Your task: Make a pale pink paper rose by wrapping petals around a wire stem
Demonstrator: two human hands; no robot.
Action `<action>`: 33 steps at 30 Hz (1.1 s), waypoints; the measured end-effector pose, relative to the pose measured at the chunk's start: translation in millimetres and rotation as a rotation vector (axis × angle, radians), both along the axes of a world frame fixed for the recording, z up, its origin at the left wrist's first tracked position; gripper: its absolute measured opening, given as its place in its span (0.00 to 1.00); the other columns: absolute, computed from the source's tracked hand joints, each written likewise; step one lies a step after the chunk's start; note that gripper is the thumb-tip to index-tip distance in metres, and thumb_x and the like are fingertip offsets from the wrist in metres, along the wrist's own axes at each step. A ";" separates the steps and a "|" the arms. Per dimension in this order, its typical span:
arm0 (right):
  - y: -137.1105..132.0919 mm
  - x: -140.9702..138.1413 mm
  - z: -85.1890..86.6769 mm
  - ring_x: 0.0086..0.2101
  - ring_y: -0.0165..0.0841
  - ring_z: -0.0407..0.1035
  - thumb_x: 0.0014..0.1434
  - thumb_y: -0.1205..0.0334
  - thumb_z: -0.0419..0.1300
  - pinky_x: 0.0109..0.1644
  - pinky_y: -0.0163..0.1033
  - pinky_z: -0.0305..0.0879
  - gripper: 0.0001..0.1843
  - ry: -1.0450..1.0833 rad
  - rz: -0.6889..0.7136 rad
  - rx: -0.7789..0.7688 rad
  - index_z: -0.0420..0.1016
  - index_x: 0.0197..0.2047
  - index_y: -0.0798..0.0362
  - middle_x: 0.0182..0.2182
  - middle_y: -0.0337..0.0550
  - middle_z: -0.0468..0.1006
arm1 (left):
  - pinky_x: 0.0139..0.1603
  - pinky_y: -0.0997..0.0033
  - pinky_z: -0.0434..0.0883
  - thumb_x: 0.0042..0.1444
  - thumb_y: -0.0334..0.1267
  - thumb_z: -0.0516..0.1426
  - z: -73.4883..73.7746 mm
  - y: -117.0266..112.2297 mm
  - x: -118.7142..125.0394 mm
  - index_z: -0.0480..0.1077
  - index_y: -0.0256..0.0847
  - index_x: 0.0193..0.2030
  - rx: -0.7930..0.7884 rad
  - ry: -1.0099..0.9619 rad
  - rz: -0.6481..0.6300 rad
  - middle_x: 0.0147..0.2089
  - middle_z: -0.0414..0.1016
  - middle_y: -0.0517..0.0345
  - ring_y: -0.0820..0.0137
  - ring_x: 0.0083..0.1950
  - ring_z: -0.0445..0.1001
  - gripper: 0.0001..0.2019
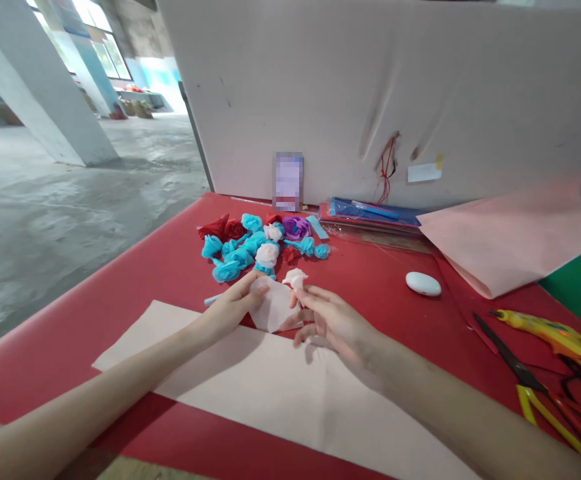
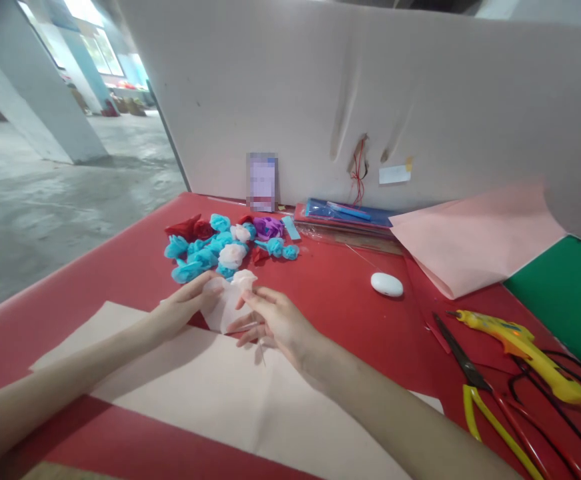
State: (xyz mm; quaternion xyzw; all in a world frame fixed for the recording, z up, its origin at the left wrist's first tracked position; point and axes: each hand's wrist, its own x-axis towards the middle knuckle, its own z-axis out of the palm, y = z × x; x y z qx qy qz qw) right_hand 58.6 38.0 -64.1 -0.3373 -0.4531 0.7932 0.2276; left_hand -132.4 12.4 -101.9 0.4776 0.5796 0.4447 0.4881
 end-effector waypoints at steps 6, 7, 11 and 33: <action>1.1 -9.9 4.1 0.26 0.30 0.72 0.51 0.51 0.64 0.34 0.36 0.69 0.15 0.049 -0.020 0.014 0.70 0.27 0.55 0.25 0.40 0.75 | 0.45 0.56 0.72 0.61 0.41 0.54 -0.4 -2.8 -0.5 0.66 0.37 0.51 -0.016 -0.099 -0.003 0.51 0.70 0.52 0.61 0.47 0.72 0.14; 0.8 -8.4 4.4 0.29 0.30 0.73 0.50 0.51 0.65 0.36 0.36 0.69 0.15 0.069 -0.043 0.026 0.70 0.27 0.55 0.26 0.40 0.75 | 0.45 0.56 0.72 0.61 0.41 0.54 0.0 -2.8 -0.5 0.66 0.37 0.51 -0.024 -0.109 -0.008 0.51 0.70 0.51 0.62 0.47 0.72 0.15; 0.7 1.2 5.2 0.37 0.32 0.73 0.50 0.51 0.65 0.40 0.36 0.69 0.15 0.143 -0.097 0.048 0.70 0.27 0.54 0.31 0.39 0.74 | 0.44 0.57 0.73 0.60 0.41 0.55 1.9 -2.0 -0.5 0.66 0.37 0.52 -0.069 -0.121 -0.074 0.50 0.70 0.51 0.62 0.46 0.73 0.15; -45.3 35.2 -6.9 0.25 0.29 0.73 0.58 0.51 0.58 0.36 0.39 0.69 0.17 -0.098 0.023 -0.023 0.72 0.29 0.58 0.36 0.46 0.76 | 0.44 0.58 0.73 0.61 0.40 0.54 5.5 -8.1 4.7 0.67 0.37 0.50 0.013 0.307 -0.329 0.50 0.71 0.51 0.64 0.45 0.73 0.13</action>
